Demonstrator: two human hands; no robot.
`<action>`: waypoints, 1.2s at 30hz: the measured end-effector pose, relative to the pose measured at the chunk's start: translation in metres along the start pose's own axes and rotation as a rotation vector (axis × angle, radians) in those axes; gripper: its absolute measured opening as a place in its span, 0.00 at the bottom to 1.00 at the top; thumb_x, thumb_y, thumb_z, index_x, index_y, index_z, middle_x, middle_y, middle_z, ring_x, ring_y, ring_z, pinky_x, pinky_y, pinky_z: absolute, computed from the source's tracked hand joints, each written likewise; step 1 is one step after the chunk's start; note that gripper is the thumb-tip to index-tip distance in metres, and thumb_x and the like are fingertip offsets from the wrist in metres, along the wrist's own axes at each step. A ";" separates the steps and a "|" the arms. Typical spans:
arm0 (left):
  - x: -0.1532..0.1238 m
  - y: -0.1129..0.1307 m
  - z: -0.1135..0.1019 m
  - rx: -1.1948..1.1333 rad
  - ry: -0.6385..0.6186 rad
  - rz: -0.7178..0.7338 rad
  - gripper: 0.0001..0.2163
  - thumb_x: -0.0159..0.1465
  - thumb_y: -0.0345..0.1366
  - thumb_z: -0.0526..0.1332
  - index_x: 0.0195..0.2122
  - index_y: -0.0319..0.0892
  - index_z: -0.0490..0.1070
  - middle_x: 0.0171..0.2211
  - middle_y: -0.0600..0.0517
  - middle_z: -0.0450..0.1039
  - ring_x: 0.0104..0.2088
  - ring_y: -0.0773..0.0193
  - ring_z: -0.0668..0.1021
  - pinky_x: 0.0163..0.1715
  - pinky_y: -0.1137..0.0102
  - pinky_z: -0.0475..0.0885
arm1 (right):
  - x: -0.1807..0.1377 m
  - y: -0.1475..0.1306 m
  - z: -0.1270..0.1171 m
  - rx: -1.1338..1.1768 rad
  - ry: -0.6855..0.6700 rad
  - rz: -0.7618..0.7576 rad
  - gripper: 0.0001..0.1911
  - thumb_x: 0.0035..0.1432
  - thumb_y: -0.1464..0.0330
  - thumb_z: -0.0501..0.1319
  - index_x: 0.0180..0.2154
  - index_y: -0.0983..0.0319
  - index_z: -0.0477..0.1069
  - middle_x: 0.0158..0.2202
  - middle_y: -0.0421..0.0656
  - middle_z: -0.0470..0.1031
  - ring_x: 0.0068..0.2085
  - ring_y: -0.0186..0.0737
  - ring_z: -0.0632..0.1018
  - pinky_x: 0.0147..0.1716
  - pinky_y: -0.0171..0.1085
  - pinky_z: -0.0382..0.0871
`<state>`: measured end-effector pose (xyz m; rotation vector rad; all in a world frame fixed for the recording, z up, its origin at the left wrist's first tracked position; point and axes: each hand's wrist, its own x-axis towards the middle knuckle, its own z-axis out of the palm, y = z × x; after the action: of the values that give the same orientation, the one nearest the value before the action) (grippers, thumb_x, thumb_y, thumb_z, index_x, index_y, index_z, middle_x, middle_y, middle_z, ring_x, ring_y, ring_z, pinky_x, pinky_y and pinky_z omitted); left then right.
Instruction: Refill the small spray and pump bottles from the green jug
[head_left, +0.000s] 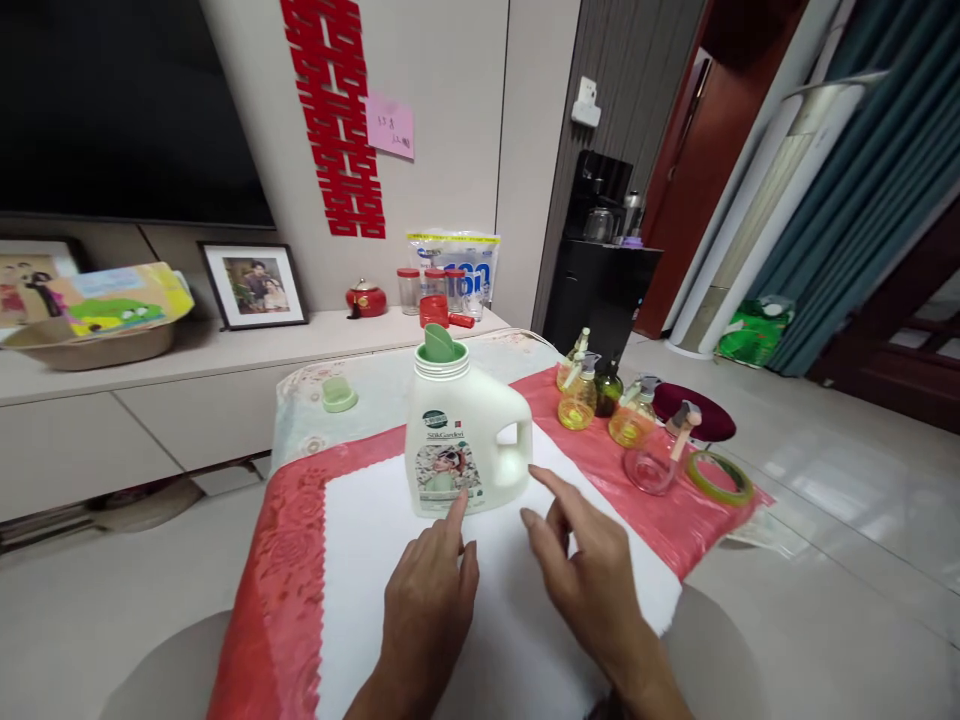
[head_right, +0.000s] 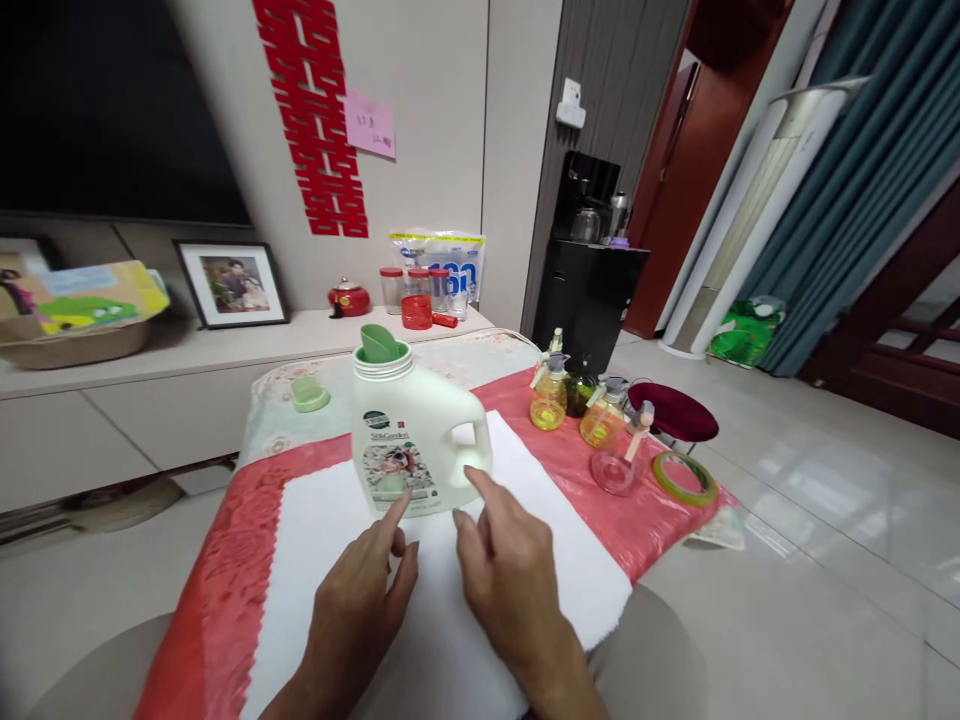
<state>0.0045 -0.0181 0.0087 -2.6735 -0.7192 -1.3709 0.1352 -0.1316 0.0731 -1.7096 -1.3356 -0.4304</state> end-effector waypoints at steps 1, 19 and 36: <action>-0.003 -0.002 0.002 -0.017 -0.011 0.028 0.17 0.70 0.28 0.52 0.60 0.37 0.64 0.31 0.53 0.77 0.30 0.63 0.80 0.32 0.70 0.74 | 0.001 0.005 -0.010 0.014 -0.012 0.057 0.14 0.69 0.67 0.57 0.52 0.64 0.72 0.26 0.37 0.69 0.26 0.30 0.70 0.28 0.30 0.66; -0.026 -0.009 0.003 -0.350 -0.218 -0.121 0.14 0.69 0.27 0.54 0.53 0.42 0.71 0.35 0.52 0.77 0.33 0.66 0.79 0.32 0.73 0.75 | -0.023 0.208 -0.077 -0.052 0.123 0.767 0.65 0.40 0.47 0.72 0.72 0.64 0.47 0.62 0.57 0.64 0.56 0.55 0.74 0.56 0.50 0.69; -0.024 -0.005 0.004 -0.410 -0.238 -0.158 0.14 0.69 0.28 0.52 0.51 0.41 0.73 0.33 0.51 0.76 0.32 0.64 0.79 0.31 0.71 0.75 | 0.002 0.178 -0.060 0.211 0.166 0.657 0.60 0.45 0.52 0.72 0.71 0.62 0.45 0.61 0.55 0.64 0.58 0.53 0.71 0.57 0.47 0.70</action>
<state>-0.0070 -0.0214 -0.0129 -3.2057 -0.7531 -1.3781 0.3111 -0.1815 0.0303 -1.7704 -0.6179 -0.0448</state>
